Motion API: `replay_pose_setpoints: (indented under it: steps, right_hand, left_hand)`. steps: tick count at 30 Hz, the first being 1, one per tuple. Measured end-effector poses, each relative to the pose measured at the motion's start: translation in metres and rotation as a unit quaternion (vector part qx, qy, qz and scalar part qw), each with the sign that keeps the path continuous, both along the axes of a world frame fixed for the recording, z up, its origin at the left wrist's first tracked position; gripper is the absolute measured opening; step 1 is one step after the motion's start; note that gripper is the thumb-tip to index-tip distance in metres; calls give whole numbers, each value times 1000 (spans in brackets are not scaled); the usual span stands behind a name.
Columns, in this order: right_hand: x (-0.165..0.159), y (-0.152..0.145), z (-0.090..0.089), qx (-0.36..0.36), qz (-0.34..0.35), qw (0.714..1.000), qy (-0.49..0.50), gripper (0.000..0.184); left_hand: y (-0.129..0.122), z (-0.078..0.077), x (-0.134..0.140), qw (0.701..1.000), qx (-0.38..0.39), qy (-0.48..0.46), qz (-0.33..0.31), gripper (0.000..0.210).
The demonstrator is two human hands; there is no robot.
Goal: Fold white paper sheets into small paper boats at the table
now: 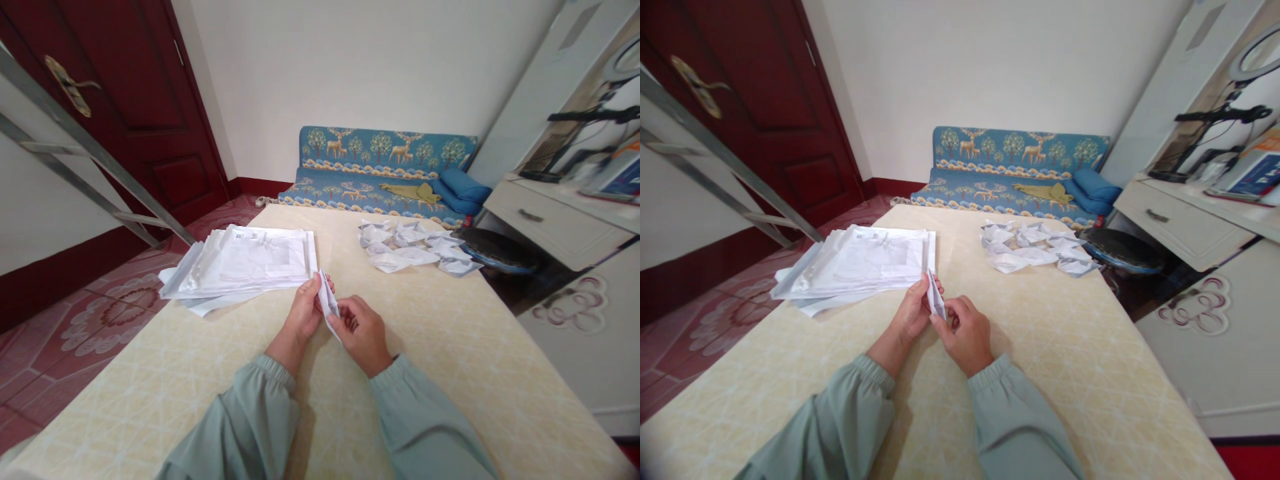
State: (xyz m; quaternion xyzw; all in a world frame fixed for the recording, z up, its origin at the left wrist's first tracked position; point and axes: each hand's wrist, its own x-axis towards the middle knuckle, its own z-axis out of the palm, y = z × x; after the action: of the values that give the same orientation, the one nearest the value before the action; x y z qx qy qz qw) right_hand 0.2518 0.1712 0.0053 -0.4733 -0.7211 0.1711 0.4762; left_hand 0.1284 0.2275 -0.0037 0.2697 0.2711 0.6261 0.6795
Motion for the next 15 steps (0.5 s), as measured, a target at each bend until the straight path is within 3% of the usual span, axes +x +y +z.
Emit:
replay_pose_setpoints:
  steps: [3,15]
  right_hand:
    - [-1,-1,6,38,-29,999,10,33]
    - [0,3,-1,72,-45,996,5,33]
  left_hand:
    - [-2,-2,4,999,16,40,-9,35]
    - [-7,-2,10,991,67,119,-2,28]
